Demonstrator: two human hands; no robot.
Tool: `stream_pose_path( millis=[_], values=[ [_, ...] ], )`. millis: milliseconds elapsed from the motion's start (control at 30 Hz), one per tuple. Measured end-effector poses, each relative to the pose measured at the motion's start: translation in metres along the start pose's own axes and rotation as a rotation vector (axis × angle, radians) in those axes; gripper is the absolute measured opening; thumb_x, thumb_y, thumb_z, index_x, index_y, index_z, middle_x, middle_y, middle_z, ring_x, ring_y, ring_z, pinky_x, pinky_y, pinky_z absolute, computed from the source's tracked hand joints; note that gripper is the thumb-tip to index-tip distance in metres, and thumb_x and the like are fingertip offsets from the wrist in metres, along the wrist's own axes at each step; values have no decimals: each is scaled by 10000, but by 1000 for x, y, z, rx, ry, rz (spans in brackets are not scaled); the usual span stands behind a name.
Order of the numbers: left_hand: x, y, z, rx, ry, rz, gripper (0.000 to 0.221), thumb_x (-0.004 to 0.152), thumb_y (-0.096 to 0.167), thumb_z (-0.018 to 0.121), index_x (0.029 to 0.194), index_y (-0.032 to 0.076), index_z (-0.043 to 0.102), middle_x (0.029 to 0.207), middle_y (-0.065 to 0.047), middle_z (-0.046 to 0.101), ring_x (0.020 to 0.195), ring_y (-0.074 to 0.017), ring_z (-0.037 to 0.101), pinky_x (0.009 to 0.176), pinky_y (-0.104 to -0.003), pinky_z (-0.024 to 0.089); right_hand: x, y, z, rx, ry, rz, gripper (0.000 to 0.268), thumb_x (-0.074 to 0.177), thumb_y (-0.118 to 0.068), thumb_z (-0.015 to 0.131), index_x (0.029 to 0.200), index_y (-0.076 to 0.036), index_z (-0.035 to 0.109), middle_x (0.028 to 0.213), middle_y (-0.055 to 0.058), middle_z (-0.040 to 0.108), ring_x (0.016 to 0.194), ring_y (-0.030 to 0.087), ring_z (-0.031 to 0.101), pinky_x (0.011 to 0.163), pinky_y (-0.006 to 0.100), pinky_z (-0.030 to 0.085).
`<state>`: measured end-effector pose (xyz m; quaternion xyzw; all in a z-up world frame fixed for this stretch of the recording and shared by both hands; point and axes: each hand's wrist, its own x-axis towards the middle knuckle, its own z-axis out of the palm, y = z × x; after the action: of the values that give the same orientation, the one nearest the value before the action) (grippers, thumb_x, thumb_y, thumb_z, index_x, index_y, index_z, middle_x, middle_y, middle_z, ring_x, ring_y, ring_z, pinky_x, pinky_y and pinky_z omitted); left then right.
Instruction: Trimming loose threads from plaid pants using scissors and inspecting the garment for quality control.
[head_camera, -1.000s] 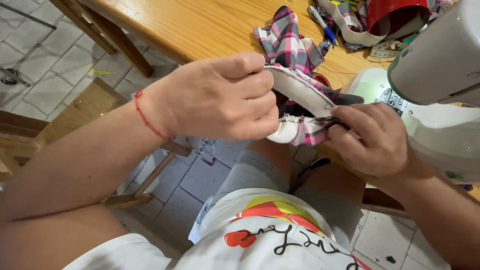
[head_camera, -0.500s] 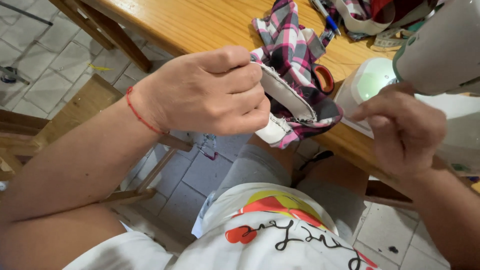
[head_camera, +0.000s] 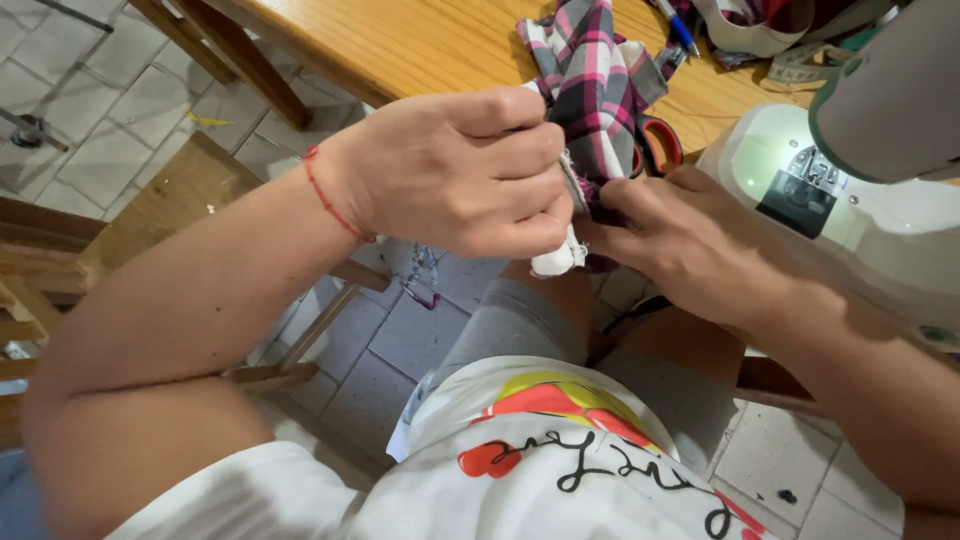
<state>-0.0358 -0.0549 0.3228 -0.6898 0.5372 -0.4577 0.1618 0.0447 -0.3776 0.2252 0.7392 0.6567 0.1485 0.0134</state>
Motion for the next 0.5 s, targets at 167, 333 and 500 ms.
stream_pose_path(
  millis=[167, 333, 500],
  values=[
    [6, 4, 4, -93, 62, -39, 304, 1206, 51, 637, 945, 203, 606, 868, 34, 604, 905, -195, 575, 1052, -312, 573, 7, 4, 31, -80, -2, -67, 212, 1066, -112, 707, 1101, -318, 743, 1151, 48, 593, 829, 272, 651, 878, 462, 498],
    [5, 5, 5, -183, 66, -80, 257, 1246, 39, 592, 1051, 173, 692, 913, 27, 655, 998, -198, 685, 1087, -346, 601, 13, 1, 42, 18, 47, -111, 230, 1141, -184, 765, 944, -271, 683, 1076, 28, 625, 977, 268, 651, 869, 469, 468],
    [6, 5, 2, -366, 65, -158, 312, 1327, 73, 621, 1029, 160, 654, 949, 8, 642, 1154, -215, 750, 1135, -394, 550, 14, 6, 35, 40, 102, -20, 180, 1022, -126, 826, 1176, -220, 823, 1090, 55, 624, 918, 334, 704, 814, 525, 577]
  ],
)
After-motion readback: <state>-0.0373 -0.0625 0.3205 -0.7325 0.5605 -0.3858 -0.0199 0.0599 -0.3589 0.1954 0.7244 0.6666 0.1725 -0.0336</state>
